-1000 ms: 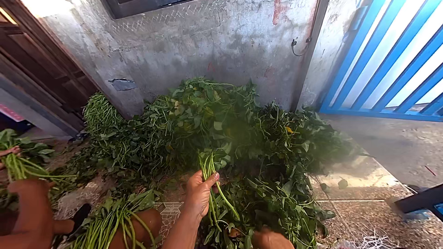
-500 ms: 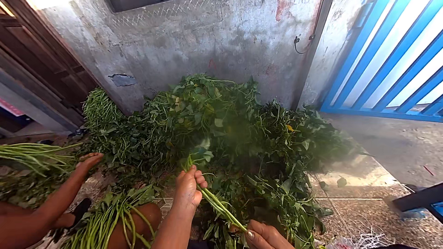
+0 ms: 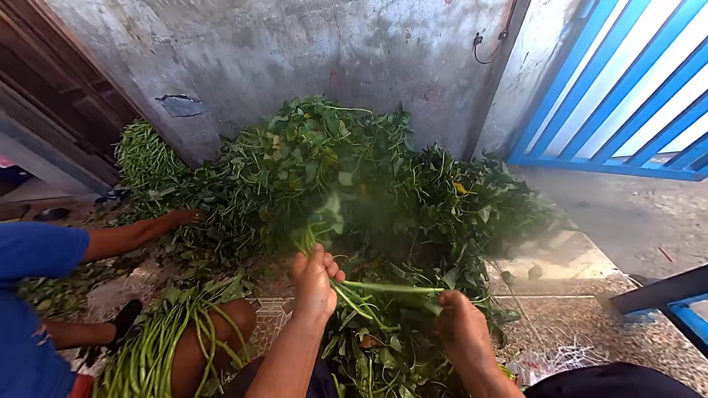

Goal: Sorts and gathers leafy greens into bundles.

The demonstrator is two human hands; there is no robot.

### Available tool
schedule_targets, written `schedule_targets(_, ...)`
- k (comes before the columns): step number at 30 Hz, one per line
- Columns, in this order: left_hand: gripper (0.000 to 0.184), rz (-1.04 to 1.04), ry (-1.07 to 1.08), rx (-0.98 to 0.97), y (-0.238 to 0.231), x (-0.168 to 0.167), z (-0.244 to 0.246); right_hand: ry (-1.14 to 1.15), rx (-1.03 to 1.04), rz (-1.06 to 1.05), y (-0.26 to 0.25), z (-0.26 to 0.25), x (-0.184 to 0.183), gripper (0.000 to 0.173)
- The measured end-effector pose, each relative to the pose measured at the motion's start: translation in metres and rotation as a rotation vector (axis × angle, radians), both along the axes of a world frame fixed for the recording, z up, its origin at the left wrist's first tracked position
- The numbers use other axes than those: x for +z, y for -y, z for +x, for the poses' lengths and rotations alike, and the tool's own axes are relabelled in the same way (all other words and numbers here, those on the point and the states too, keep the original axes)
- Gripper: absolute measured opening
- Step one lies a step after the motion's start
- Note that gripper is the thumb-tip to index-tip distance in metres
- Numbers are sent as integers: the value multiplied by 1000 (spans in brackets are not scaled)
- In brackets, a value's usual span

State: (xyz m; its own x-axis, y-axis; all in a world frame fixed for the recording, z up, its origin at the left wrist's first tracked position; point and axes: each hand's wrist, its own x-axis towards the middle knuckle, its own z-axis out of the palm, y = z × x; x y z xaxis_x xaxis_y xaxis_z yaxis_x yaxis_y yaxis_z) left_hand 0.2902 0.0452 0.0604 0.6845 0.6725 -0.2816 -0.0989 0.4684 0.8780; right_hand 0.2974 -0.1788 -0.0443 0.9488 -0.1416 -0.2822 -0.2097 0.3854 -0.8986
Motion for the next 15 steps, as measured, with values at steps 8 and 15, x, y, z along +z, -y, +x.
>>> schedule_targets(8, 12, -22, -33, 101, -26, 5, 0, 117, 1125, -1015, 38, -16, -36, 45)
schedule_targets(15, 13, -63, -134, -12, -2, -5, 2, 1004, 417, -966, -53, -28, 6, 30)
